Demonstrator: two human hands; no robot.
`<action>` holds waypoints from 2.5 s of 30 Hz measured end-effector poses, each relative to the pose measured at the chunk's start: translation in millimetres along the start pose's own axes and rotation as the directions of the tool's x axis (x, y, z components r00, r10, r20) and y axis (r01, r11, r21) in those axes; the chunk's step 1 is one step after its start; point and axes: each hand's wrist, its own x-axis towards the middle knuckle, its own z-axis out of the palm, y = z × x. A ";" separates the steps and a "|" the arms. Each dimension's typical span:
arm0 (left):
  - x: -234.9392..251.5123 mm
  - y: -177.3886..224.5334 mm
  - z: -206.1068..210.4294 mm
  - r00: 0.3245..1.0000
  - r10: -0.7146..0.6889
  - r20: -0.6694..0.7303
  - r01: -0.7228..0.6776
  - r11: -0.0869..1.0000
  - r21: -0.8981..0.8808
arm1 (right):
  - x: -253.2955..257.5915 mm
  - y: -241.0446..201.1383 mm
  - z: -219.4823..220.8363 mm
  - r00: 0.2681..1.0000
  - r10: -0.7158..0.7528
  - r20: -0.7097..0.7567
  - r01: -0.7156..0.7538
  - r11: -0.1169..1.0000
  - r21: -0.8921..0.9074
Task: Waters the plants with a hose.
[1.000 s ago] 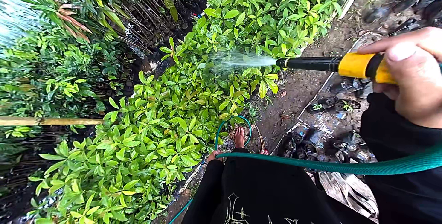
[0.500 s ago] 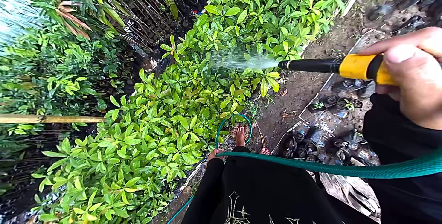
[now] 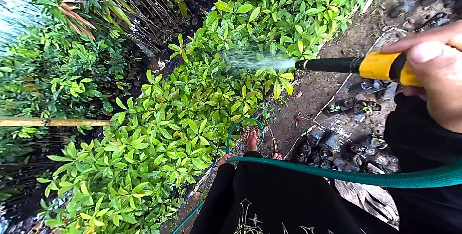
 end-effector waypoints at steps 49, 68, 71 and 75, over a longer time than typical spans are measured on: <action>39.1 -73.9 -29.6 0.962 -0.267 -0.061 0.254 0.785 0.565 | 4.5 -5.4 18.6 0.999 -0.048 -0.017 0.050 0.995 0.085; -5.8 6.3 -0.9 0.998 -0.019 -0.058 0.016 0.999 -0.050 | 2.6 -4.4 18.0 0.999 -0.042 -0.004 0.042 0.995 0.089; 1.0 7.8 2.2 0.996 -0.082 0.041 0.082 0.997 0.001 | 3.0 -7.2 17.9 0.999 -0.039 0.005 0.039 0.995 0.092; 5.6 24.1 5.6 0.970 -0.209 0.126 0.205 0.978 0.049 | 2.4 -14.7 15.3 0.996 -0.062 0.066 0.059 0.997 0.051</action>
